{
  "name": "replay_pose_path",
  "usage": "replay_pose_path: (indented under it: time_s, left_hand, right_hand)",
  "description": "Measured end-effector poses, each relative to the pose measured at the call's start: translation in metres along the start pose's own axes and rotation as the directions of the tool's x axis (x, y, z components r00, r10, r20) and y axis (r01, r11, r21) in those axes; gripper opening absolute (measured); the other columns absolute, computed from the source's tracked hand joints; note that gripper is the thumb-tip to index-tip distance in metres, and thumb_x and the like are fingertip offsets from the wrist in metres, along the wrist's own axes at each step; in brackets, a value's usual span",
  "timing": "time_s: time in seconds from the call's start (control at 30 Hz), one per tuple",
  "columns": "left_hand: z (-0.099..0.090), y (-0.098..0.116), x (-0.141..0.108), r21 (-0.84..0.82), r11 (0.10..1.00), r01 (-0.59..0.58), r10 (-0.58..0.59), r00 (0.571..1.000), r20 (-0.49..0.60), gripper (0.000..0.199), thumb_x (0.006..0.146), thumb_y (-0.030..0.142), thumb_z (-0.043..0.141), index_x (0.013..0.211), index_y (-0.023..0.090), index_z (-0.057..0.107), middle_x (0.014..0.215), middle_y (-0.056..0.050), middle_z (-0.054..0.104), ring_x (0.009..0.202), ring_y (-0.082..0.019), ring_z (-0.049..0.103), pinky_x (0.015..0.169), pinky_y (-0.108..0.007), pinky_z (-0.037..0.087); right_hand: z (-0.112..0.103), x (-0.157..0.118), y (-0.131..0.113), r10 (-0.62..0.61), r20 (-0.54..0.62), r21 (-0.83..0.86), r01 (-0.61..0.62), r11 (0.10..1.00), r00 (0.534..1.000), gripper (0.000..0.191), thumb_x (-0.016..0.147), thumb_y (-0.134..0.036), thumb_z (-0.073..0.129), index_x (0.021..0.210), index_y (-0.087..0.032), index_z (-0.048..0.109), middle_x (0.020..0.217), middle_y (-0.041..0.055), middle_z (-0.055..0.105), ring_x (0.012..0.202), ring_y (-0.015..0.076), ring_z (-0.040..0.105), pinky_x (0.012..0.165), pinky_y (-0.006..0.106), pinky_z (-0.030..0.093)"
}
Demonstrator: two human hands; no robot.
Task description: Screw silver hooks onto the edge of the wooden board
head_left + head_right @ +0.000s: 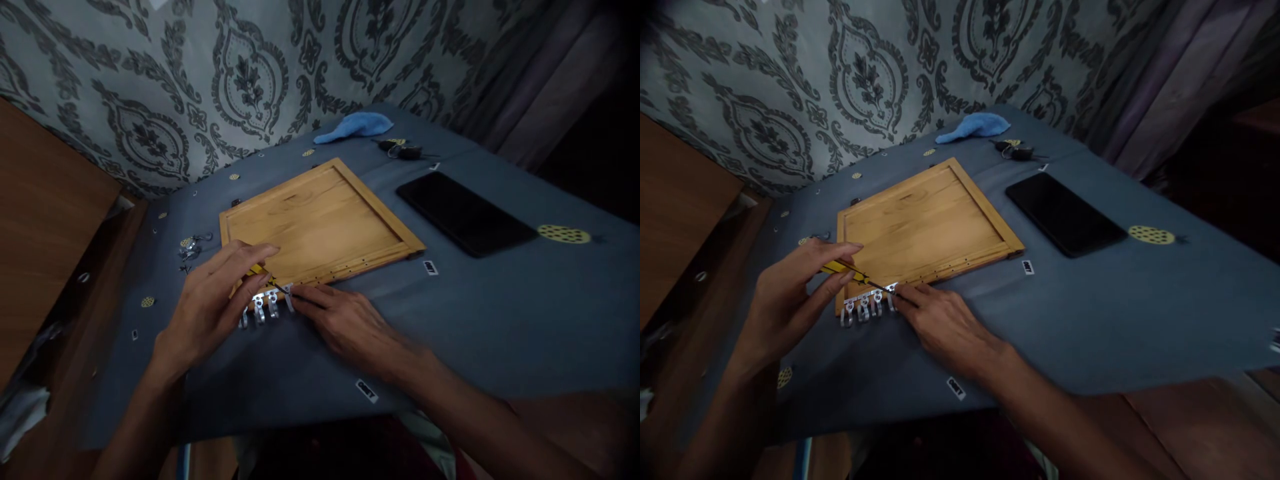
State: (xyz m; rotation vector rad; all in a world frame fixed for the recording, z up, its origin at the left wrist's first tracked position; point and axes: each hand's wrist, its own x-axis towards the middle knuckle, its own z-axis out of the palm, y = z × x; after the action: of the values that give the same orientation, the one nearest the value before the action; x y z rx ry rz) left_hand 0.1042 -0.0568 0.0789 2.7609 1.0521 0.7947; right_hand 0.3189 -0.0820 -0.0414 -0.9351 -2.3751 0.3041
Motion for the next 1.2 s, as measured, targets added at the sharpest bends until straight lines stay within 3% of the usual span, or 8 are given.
replay_pose_path:
  time_s: [0.1, 0.23, 0.37, 0.47, 0.67, 0.83, 0.97, 1.2]
  left_hand:
    - [0.003, 0.001, 0.000, -0.025, 0.999, 0.032, -0.032, 0.999, -0.005, 0.030, 0.102, 0.019, 0.060, 0.131, 0.023, 0.065, 0.109, -0.005, 0.076, 0.099, -0.018, 0.071, 0.087, -0.029, 0.057]
    - [0.010, -0.002, -0.004, -0.183, 0.970, 0.160, -0.176, 0.981, -0.079, 0.035, 0.097, 0.025, 0.070, 0.130, 0.025, 0.063, 0.104, -0.003, 0.075, 0.093, -0.017, 0.073, 0.083, -0.027, 0.059]
    - [0.015, -0.004, -0.007, -0.322, 0.923, 0.211, -0.265, 0.955, -0.134, 0.026, 0.092, 0.024, 0.077, 0.116, 0.025, 0.066, 0.100, -0.002, 0.073, 0.091, -0.017, 0.073, 0.079, -0.026, 0.058]
    - [0.018, -0.002, -0.007, -0.289, 0.934, 0.210, -0.256, 0.957, -0.134, 0.018, 0.094, 0.021, 0.074, 0.111, 0.025, 0.069, 0.102, -0.002, 0.074, 0.093, -0.016, 0.072, 0.082, -0.027, 0.057]
    - [0.025, -0.001, -0.007, -0.297, 0.947, 0.126, -0.171, 0.977, -0.131, 0.034, 0.099, 0.017, 0.065, 0.131, 0.028, 0.064, 0.109, -0.004, 0.074, 0.104, -0.018, 0.069, 0.094, -0.033, 0.055]
    - [0.031, -0.006, -0.006, -0.292, 0.955, 0.051, -0.107, 0.978, -0.179, 0.030, 0.102, 0.021, 0.060, 0.131, 0.029, 0.065, 0.110, -0.004, 0.072, 0.102, -0.020, 0.067, 0.092, -0.037, 0.055]
    - [0.033, -0.008, -0.004, -0.279, 0.960, -0.029, -0.044, 0.967, -0.251, 0.033, 0.096, 0.021, 0.071, 0.128, 0.029, 0.068, 0.109, -0.004, 0.074, 0.096, -0.019, 0.067, 0.085, -0.034, 0.056]
    - [0.032, -0.008, -0.007, -0.289, 0.954, 0.076, -0.154, 0.954, -0.258, 0.039, 0.092, 0.018, 0.077, 0.128, 0.031, 0.069, 0.109, -0.002, 0.075, 0.093, -0.018, 0.072, 0.087, -0.035, 0.058]
  right_hand:
    - [-0.001, 0.000, 0.000, 0.009, 0.013, 0.002, -0.009, 1.000, 1.000, 0.049, 0.085, 0.003, 0.056, 0.129, -0.016, 0.067, 0.133, 0.0123, 0.072, 0.111, 0.0251, 0.073, 0.090, 0.038, 0.063]
    - [0.001, 0.000, 0.000, 0.000, 0.007, 0.002, 0.000, 1.000, 1.000, 0.051, 0.086, 0.003, 0.055, 0.132, -0.015, 0.066, 0.133, 0.0141, 0.072, 0.112, 0.0256, 0.073, 0.091, 0.039, 0.063]
    - [0.003, -0.001, 0.002, -0.011, -0.027, 0.010, 0.011, 1.000, 1.000, 0.052, 0.088, 0.002, 0.054, 0.135, -0.015, 0.065, 0.134, 0.0142, 0.072, 0.116, 0.0259, 0.071, 0.094, 0.040, 0.062]
    - [0.003, -0.002, 0.001, -0.011, -0.027, 0.007, 0.011, 1.000, 1.000, 0.051, 0.088, 0.002, 0.055, 0.134, -0.015, 0.065, 0.135, 0.0140, 0.071, 0.117, 0.0260, 0.071, 0.094, 0.039, 0.062]
    - [0.000, 0.000, 0.000, 0.011, 0.001, 0.029, -0.011, 1.000, 1.000, 0.049, 0.084, 0.005, 0.059, 0.127, -0.017, 0.069, 0.133, 0.0125, 0.072, 0.116, 0.0257, 0.071, 0.090, 0.036, 0.063]
    - [0.000, 0.000, 0.000, 0.004, -0.015, 0.042, -0.003, 0.999, 1.000, 0.049, 0.084, 0.004, 0.060, 0.128, -0.017, 0.068, 0.131, 0.0130, 0.072, 0.113, 0.0261, 0.072, 0.090, 0.038, 0.063]
    - [-0.004, 0.001, -0.001, 0.008, 0.000, 0.031, -0.008, 0.999, 1.000, 0.052, 0.085, 0.005, 0.057, 0.131, -0.017, 0.067, 0.135, 0.0125, 0.071, 0.114, 0.0257, 0.072, 0.090, 0.037, 0.063]
    - [-0.005, 0.002, -0.002, 0.008, 0.022, 0.016, -0.008, 1.000, 1.000, 0.049, 0.084, 0.005, 0.059, 0.128, -0.013, 0.068, 0.134, 0.0140, 0.072, 0.108, 0.0268, 0.074, 0.085, 0.037, 0.065]
